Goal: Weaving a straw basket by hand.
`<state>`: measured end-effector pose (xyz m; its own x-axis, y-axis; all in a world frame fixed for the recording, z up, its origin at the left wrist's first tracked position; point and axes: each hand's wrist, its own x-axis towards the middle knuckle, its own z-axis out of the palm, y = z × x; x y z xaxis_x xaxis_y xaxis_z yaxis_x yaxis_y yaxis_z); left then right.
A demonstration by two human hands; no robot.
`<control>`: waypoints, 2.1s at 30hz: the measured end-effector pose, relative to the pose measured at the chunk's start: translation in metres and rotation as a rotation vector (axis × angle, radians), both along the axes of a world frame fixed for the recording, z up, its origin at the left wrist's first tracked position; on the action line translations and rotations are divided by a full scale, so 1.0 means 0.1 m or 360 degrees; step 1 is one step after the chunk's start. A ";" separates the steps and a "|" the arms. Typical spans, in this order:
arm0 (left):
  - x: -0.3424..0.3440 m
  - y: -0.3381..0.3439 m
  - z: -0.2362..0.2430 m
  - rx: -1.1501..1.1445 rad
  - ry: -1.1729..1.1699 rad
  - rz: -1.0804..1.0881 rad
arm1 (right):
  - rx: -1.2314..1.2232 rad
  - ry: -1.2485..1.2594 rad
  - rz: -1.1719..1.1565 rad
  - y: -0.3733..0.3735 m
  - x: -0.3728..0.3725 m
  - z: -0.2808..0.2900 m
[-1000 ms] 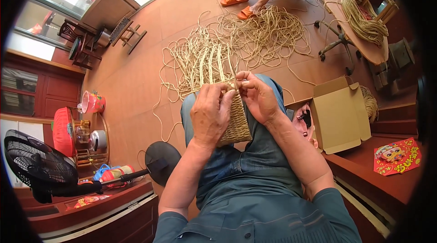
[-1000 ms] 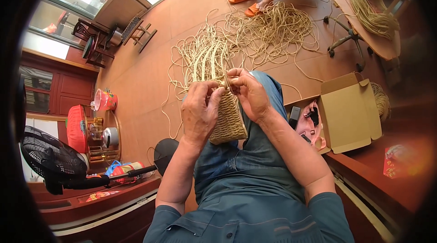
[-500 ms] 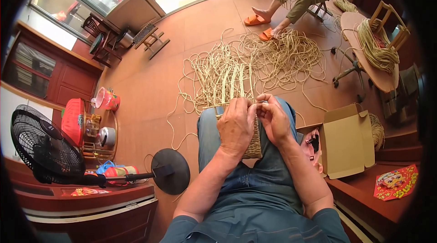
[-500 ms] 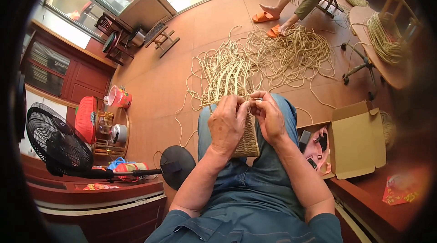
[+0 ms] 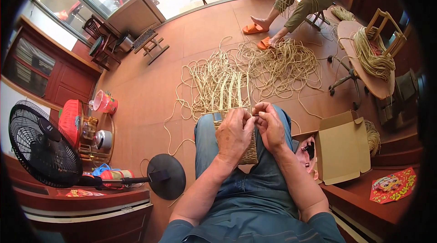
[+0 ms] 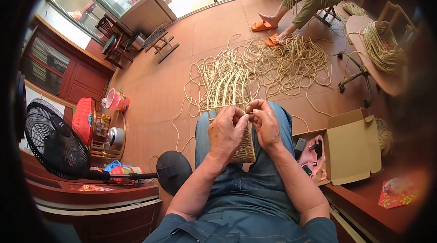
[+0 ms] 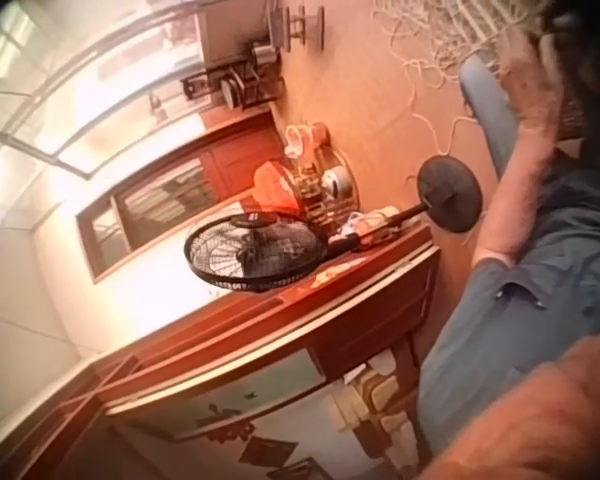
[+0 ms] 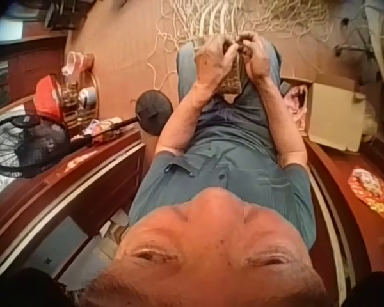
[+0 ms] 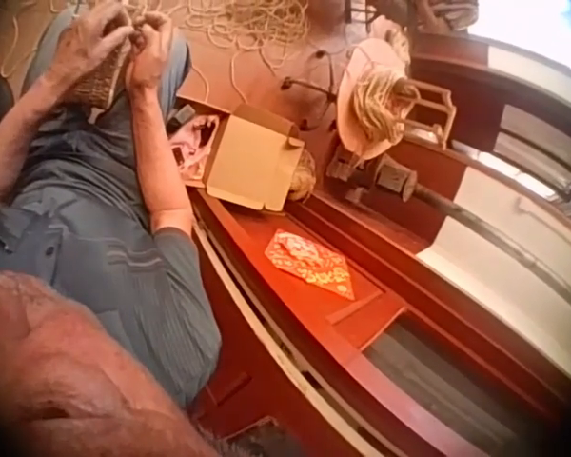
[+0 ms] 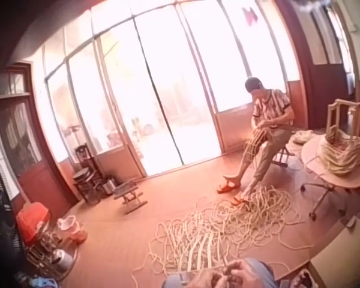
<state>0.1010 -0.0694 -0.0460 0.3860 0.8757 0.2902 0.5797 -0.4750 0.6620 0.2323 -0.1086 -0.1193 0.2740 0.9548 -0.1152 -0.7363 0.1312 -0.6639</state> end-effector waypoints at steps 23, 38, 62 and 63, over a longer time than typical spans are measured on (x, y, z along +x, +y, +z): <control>-0.19 -0.14 0.13 -0.1863 -0.1437 -0.0201 | 0.0053 -0.1325 -0.0406 -0.14 -0.25 -0.04; -0.28 -0.44 0.08 -0.1623 -0.1455 -0.0312 | 0.0079 -0.1406 -0.0306 -0.13 -0.26 0.05; -1.76 0.10 -0.47 -0.1419 -0.1578 0.0396 | -0.0625 0.0043 -0.0840 -1.17 3.96 0.19; -1.79 0.10 -0.46 -0.1398 -0.1564 0.0437 | -0.0658 -0.0003 -0.0910 -1.24 4.18 0.24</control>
